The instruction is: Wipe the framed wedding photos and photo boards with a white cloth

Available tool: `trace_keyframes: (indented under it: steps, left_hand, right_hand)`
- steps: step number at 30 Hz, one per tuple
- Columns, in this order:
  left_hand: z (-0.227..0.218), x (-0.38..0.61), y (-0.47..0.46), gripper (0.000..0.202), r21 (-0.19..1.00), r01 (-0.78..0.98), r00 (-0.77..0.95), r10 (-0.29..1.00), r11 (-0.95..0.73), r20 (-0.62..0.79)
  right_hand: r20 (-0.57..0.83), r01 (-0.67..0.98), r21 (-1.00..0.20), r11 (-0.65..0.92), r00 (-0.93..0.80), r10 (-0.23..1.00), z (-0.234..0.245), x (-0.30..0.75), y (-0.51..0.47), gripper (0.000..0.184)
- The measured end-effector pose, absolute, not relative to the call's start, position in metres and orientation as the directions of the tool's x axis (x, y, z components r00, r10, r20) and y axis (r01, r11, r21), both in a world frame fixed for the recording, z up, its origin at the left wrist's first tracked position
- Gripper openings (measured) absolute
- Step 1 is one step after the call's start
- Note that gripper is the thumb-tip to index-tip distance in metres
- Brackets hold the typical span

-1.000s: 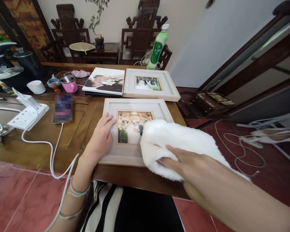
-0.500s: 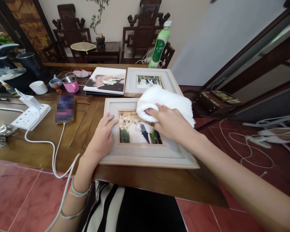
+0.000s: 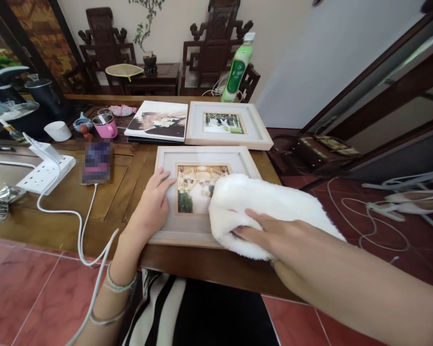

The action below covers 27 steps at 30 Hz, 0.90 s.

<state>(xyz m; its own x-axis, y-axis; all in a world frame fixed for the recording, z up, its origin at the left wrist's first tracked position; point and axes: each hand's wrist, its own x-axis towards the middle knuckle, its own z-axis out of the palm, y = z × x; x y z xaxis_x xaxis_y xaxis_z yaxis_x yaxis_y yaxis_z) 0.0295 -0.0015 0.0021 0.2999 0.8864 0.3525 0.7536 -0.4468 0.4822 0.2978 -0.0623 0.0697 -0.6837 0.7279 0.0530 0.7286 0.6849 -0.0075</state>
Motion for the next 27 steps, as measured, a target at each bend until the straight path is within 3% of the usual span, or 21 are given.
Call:
trace_keyframes:
  steps: [8,14,23,27]
  left_hand:
    - [0.003,0.031,-0.004,0.05,0.501,0.75,0.282,0.893,-0.433,0.351]
    - [0.001,0.029,-0.003,0.05,0.508,0.737,0.285,0.887,-0.446,0.364]
    - [0.001,0.028,-0.002,0.05,0.503,0.737,0.29,0.883,-0.452,0.37]
    - [0.0,0.028,-0.002,0.051,0.505,0.737,0.278,0.882,-0.45,0.38]
  right_hand:
    - [0.131,0.862,-0.013,0.507,-0.501,0.855,0.05,0.303,-0.004,0.059]
    - [0.262,0.886,-0.011,0.463,-0.445,0.857,0.041,0.287,0.056,0.056]
    - [0.094,0.769,0.096,0.632,-0.639,0.763,0.05,0.27,0.018,0.055]
    - [0.033,0.722,0.003,0.692,-0.691,0.722,0.058,0.28,-0.042,0.061]
